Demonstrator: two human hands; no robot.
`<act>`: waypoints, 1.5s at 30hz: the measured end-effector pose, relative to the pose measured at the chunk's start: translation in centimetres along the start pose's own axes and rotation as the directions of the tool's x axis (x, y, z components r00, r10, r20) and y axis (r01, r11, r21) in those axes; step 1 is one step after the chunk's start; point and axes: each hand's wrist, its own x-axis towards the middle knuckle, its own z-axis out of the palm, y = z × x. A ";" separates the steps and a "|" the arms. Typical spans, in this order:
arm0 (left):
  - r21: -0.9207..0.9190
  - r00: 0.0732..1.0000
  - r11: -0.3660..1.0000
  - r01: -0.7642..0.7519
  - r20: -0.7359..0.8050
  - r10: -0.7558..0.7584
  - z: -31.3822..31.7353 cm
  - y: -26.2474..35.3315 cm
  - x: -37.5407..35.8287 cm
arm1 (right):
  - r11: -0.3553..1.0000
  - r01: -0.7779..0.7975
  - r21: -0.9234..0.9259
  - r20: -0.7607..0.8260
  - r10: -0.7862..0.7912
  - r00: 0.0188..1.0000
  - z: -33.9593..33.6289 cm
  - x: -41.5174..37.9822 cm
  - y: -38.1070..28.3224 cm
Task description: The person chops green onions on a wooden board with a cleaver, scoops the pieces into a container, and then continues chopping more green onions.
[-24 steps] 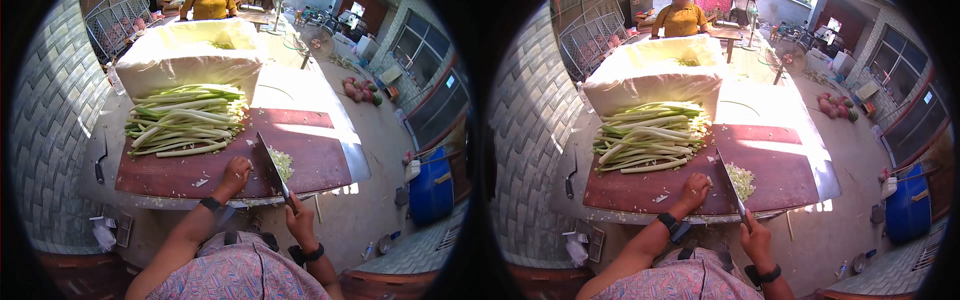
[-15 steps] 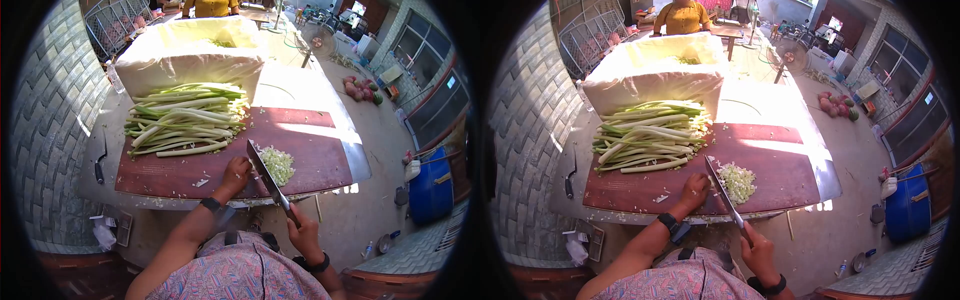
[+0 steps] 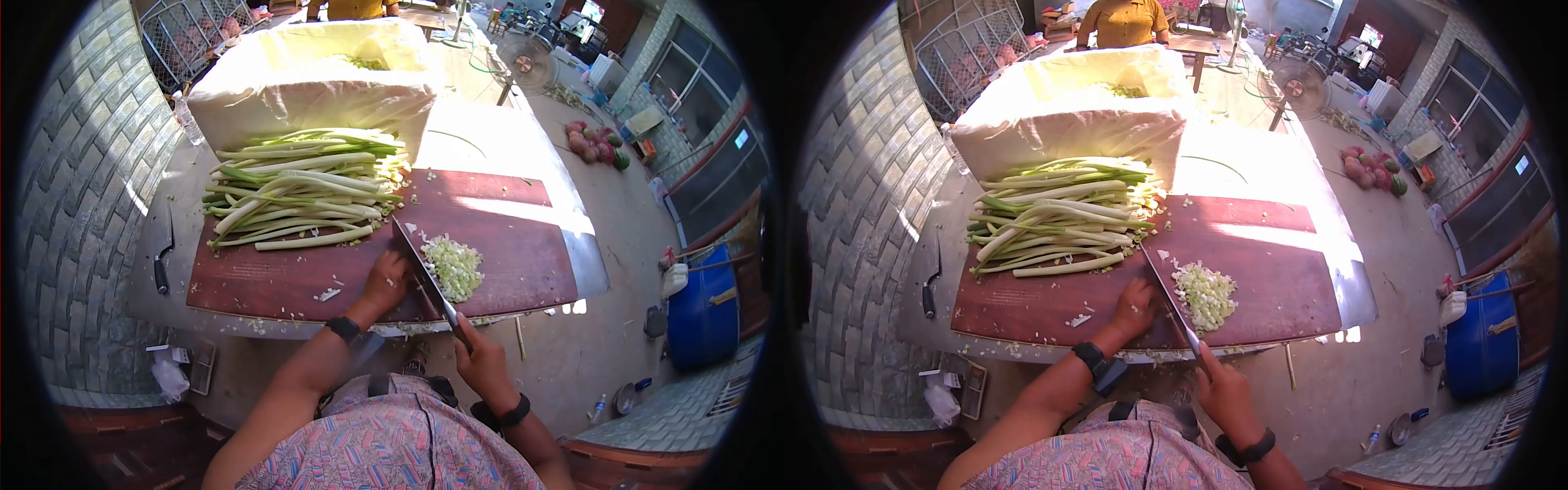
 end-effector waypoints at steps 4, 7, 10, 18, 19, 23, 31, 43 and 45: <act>0.034 0.998 0.999 -0.033 0.045 0.032 -0.5 0.6 0.1 | 1.000 0.024 -0.001 -0.048 -0.024 0.999 2.3 3.3 0.9; -0.002 0.996 0.997 -0.083 0.015 0.083 -0.6 0.7 0.2 | 0.994 0.014 0.111 -0.113 -0.001 0.994 3.3 3.5 2.5; -0.022 0.995 0.995 -0.095 -0.017 0.095 -0.6 0.7 0.2 | 0.975 -0.025 0.219 -0.151 0.059 0.987 2.8 3.0 3.2; -0.003 0.999 1.000 -0.024 -0.026 0.024 -0.3 0.4 -0.1 | 0.980 0.116 0.160 -0.248 -0.074 0.966 0.2 -0.6 1.5; -0.007 0.999 1.000 -0.025 -0.041 0.024 -0.3 0.4 -0.1 | 0.984 0.114 0.135 -0.220 -0.083 0.972 -0.1 -1.2 1.3; -0.037 0.995 0.997 -0.073 -0.075 0.070 -0.2 0.1 -0.1 | 0.986 0.127 0.111 -0.184 -0.105 0.977 -0.9 -2.3 0.8; -0.019 0.998 0.998 -0.053 -0.044 0.052 0.0 -0.3 -0.2 | 0.998 0.031 0.048 -0.034 -0.030 0.999 0.0 -0.5 0.0; 0.076 0.999 0.996 -0.042 0.034 0.039 -1.5 0.8 -0.8 | 0.998 0.036 0.056 -0.080 -0.031 0.996 2.1 2.3 1.9; 0.040 0.999 0.998 -0.049 0.024 0.048 -1.4 0.6 -0.9 | 0.995 0.034 0.099 -0.110 -0.023 0.994 1.6 1.4 2.3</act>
